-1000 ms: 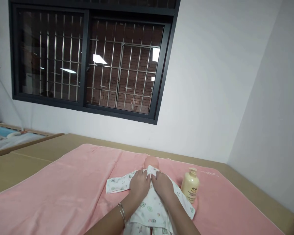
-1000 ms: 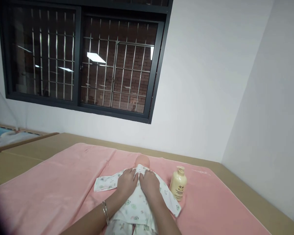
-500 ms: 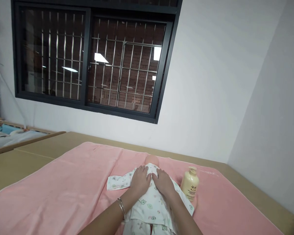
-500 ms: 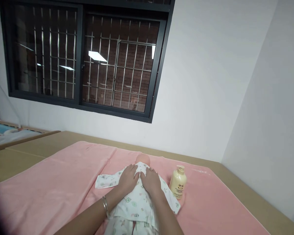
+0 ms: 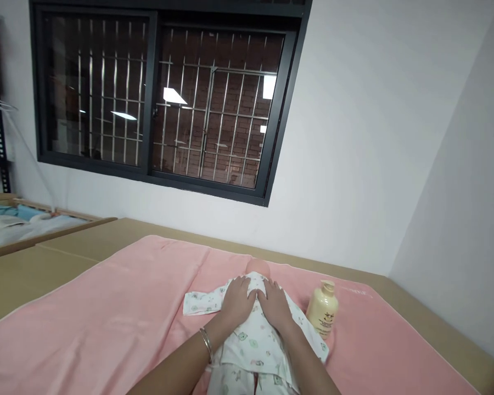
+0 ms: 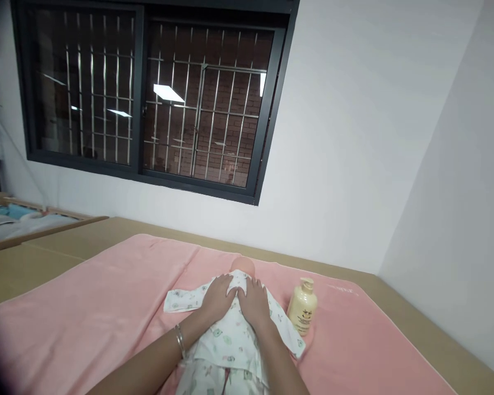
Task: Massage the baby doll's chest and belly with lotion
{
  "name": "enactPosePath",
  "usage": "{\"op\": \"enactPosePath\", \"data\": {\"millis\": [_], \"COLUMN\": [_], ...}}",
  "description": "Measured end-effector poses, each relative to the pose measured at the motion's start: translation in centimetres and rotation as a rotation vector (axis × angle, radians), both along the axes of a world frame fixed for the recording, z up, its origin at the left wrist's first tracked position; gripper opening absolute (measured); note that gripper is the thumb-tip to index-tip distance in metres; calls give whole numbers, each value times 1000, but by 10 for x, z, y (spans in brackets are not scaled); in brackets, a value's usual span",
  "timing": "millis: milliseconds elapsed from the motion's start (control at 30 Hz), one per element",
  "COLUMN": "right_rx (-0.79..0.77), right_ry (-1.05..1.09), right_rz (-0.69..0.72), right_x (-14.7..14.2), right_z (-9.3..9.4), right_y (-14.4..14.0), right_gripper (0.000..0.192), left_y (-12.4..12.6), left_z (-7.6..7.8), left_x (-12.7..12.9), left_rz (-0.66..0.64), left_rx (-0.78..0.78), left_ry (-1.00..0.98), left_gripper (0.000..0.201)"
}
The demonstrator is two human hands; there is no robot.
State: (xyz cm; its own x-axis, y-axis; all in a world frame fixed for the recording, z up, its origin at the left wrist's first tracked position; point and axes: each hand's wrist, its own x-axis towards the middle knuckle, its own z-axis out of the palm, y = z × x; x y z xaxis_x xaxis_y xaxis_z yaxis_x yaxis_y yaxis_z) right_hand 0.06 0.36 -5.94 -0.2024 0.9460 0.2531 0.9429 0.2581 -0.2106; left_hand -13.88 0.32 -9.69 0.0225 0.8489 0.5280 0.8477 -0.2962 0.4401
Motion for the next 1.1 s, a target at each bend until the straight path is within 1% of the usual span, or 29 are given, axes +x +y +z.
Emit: {"op": "enactPosePath", "data": {"millis": [67, 133, 200, 267, 300, 367, 400, 467, 533, 600, 633, 700, 733, 800, 833, 900, 967, 1033, 1100], "right_rx": [-1, -9, -25, -45, -65, -125, -157, -158, -63, 12, 25, 17, 7, 0, 3, 1, -26, -86, -174], "right_ry": [-8, -38, -66, -78, -72, -43, -17, 45, 133, 161, 150, 112, 95, 74, 68, 63, 67, 67, 47], "right_rz": [-15, -28, -24, 12, 45, 127, 159, 154, 48, -83, -143, -225, -243, -237, -221, -169, -96, -18, 45], "right_x": [-2, -8, -14, -18, -17, -8, 0, 22, 49, 76, 88, 107, 113, 116, 113, 98, 74, 49, 28], "right_z": [0, 3, 10, 22, 30, 49, 60, 81, 97, 107, 110, 111, 111, 108, 106, 98, 85, 68, 49], "right_y": [-1, -8, -20, -34, -41, -53, -58, -64, -64, -58, -53, -43, -39, -33, -32, -29, -26, -21, -17], "right_gripper": [54, 55, 53, 49, 47, 43, 43, 47, 54, 56, 57, 55, 54, 53, 54, 56, 59, 61, 64], "left_y": [0, -2, -5, -8, -9, -10, -10, -10, -8, -6, -4, -2, -1, -2, -3, -4, -6, -6, -5], "left_z": [-1, -1, 1, 5, 8, 17, 23, 36, 48, 58, 61, 66, 67, 67, 67, 65, 64, 62, 59], "left_x": [0, 2, 3, 3, 2, 1, 3, 10, 24, 44, 54, 74, 82, 92, 93, 88, 75, 59, 45], "left_rz": [-48, -72, -61, -31, -21, -43, -78, -179, -279, -364, -393, -438, -449, -443, -418, -335, -240, -155, -97], "left_rx": [33, 71, 79, 45, 19, -27, -40, -52, -110, -264, -336, -454, -483, -501, -481, -394, -232, -42, 73], "left_ry": [-17, -26, -36, -100, -170, -395, -534, -809, -1057, -1254, -1301, -1353, -1357, -1363, -1361, -1356, -1318, -1219, -1091], "left_gripper": [39, 37, 35, 32, 31, 30, 31, 32, 32, 31, 31, 33, 35, 34, 32, 27, 24, 25, 27]}}
